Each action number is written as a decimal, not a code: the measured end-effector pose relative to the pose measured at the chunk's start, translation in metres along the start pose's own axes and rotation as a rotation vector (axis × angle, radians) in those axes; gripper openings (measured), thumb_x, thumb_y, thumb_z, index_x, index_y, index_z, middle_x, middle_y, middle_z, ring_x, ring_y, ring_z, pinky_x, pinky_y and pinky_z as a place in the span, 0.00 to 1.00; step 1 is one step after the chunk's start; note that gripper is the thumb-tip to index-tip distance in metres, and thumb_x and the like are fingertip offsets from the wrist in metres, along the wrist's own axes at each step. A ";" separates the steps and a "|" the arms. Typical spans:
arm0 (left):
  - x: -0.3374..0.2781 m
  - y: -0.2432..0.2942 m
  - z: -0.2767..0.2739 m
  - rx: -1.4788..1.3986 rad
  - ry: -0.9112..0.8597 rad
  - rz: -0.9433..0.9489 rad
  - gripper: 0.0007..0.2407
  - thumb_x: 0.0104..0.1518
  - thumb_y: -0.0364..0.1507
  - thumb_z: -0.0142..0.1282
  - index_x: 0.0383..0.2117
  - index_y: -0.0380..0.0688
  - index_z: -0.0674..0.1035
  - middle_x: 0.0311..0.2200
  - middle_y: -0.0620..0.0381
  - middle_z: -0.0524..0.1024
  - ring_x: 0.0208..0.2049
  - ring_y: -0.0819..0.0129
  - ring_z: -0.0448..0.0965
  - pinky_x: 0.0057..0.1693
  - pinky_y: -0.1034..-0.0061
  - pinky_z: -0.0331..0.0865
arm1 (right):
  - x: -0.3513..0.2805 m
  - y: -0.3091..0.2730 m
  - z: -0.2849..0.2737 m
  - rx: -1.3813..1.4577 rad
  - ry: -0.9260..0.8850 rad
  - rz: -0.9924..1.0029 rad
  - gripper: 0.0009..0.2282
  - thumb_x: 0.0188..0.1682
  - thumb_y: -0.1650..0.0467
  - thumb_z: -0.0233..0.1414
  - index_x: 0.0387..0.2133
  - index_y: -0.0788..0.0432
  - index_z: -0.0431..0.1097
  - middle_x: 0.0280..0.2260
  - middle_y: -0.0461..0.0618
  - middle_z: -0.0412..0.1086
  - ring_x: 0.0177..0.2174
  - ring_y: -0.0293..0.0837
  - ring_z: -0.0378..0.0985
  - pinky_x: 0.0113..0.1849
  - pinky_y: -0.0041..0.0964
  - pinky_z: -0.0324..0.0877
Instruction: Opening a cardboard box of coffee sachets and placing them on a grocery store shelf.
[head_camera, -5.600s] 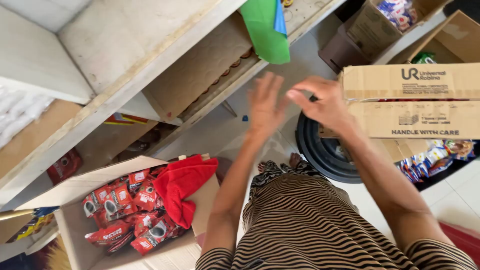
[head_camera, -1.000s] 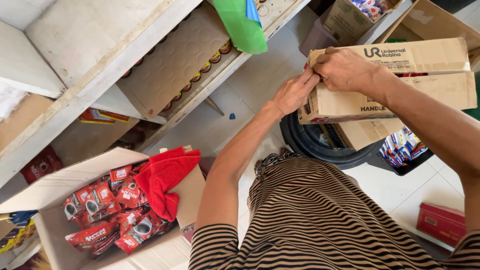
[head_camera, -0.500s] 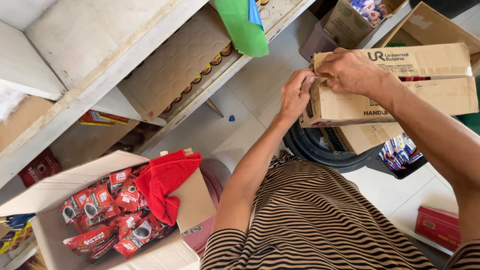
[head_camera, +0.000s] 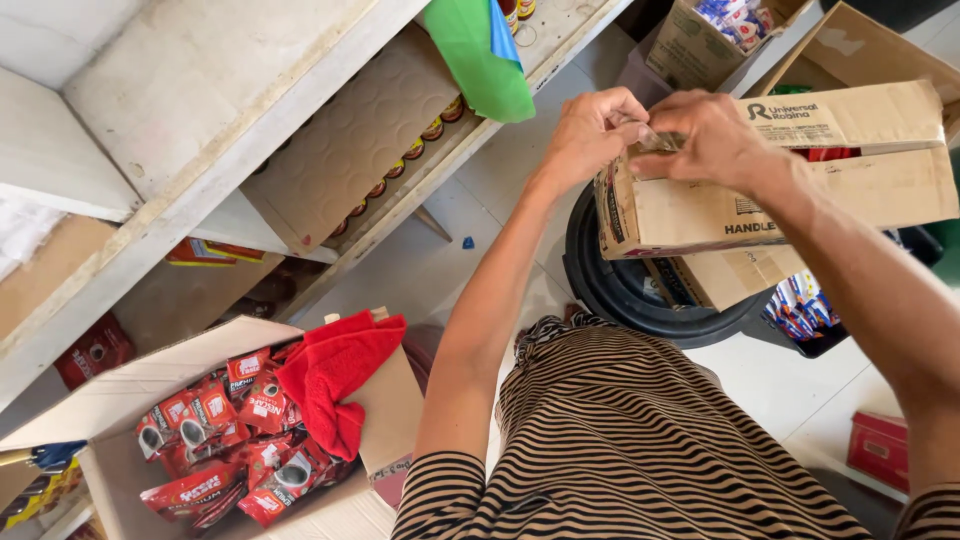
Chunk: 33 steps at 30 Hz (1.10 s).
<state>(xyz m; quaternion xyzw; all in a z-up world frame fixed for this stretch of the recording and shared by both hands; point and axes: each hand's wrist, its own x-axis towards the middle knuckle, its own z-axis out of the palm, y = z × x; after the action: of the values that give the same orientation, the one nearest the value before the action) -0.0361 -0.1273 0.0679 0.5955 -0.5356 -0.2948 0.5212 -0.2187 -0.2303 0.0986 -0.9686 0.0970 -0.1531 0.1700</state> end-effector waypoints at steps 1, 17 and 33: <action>-0.004 0.004 -0.003 -0.003 -0.007 -0.001 0.05 0.51 0.24 0.66 0.31 0.38 0.84 0.21 0.62 0.82 0.24 0.78 0.78 0.35 0.78 0.75 | -0.003 -0.006 0.005 0.000 0.000 0.008 0.15 0.38 0.63 0.68 0.33 0.61 0.78 0.31 0.54 0.74 0.31 0.51 0.76 0.34 0.45 0.72; -0.049 -0.065 0.059 -0.320 0.127 0.024 0.18 0.52 0.21 0.69 0.50 0.43 0.80 0.54 0.57 0.78 0.61 0.64 0.74 0.66 0.70 0.68 | -0.026 -0.043 0.034 0.521 0.349 0.630 0.06 0.51 0.70 0.63 0.33 0.62 0.80 0.25 0.49 0.75 0.22 0.35 0.73 0.27 0.33 0.67; -0.058 -0.063 0.052 -0.042 0.164 0.187 0.06 0.57 0.23 0.64 0.39 0.42 0.84 0.55 0.55 0.76 0.69 0.53 0.64 0.69 0.64 0.62 | -0.248 0.275 -0.049 1.083 0.766 0.850 0.06 0.59 0.71 0.62 0.34 0.57 0.73 0.30 0.46 0.73 0.26 0.40 0.74 0.28 0.35 0.67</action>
<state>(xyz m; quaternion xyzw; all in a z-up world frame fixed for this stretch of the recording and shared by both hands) -0.0769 -0.0957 -0.0180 0.5541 -0.5380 -0.2066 0.6007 -0.5042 -0.4390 -0.0218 -0.5106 0.4228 -0.4241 0.6170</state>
